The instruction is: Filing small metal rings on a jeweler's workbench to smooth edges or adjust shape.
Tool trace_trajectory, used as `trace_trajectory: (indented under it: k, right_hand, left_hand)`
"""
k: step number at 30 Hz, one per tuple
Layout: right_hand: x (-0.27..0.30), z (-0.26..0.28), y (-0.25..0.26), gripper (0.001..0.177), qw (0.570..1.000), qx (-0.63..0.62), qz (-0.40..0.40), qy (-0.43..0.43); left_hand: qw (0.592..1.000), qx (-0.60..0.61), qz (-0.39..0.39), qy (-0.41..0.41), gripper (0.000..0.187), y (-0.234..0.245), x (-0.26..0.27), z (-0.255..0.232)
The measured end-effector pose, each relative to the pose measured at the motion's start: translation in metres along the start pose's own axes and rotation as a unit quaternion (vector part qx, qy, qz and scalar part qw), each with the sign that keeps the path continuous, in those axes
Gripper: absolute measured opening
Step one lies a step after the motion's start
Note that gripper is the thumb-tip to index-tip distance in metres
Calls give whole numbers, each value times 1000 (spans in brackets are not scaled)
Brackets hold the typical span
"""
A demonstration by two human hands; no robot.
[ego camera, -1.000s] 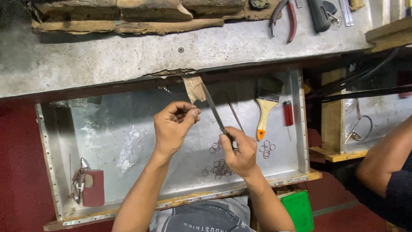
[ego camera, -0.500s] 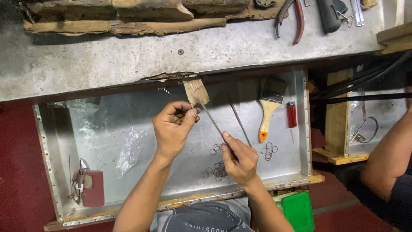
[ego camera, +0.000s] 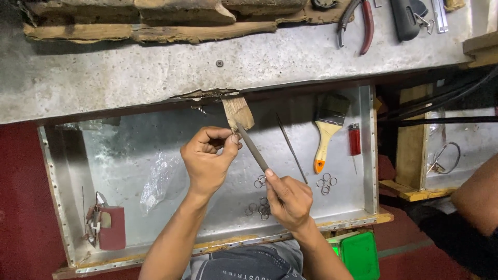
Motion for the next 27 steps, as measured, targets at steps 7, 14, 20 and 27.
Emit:
trace_trajectory:
  k: [7, 14, 20, 27]
  right_hand:
    - [11, -3, 1, 34, 1000, -1, 9, 1]
    - [-14, -8, -11, 41, 997, 41, 38, 60]
    - [-26, -7, -9, 35, 998, 26, -6, 57]
    - [14, -12, -2, 35, 999, 4, 9, 31]
  left_hand:
    - [999, -28, 1, -23, 12, 2, -1, -4]
    - [997, -81, 4, -14, 10, 2, -3, -8]
    - [999, -17, 12, -24, 9, -1, -5, -9]
    - [999, -26, 8, -45, 9, 0, -5, -6]
Point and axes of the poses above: each hand's wrist, its own x-axis away from the middle knuckle, its own y-axis out of the back of the hand, z = x × y, the point moved 1 cm from there along -x, towards the middle knuckle, and after that the axes turned 7 degrees about y, right-handed, at the moved point
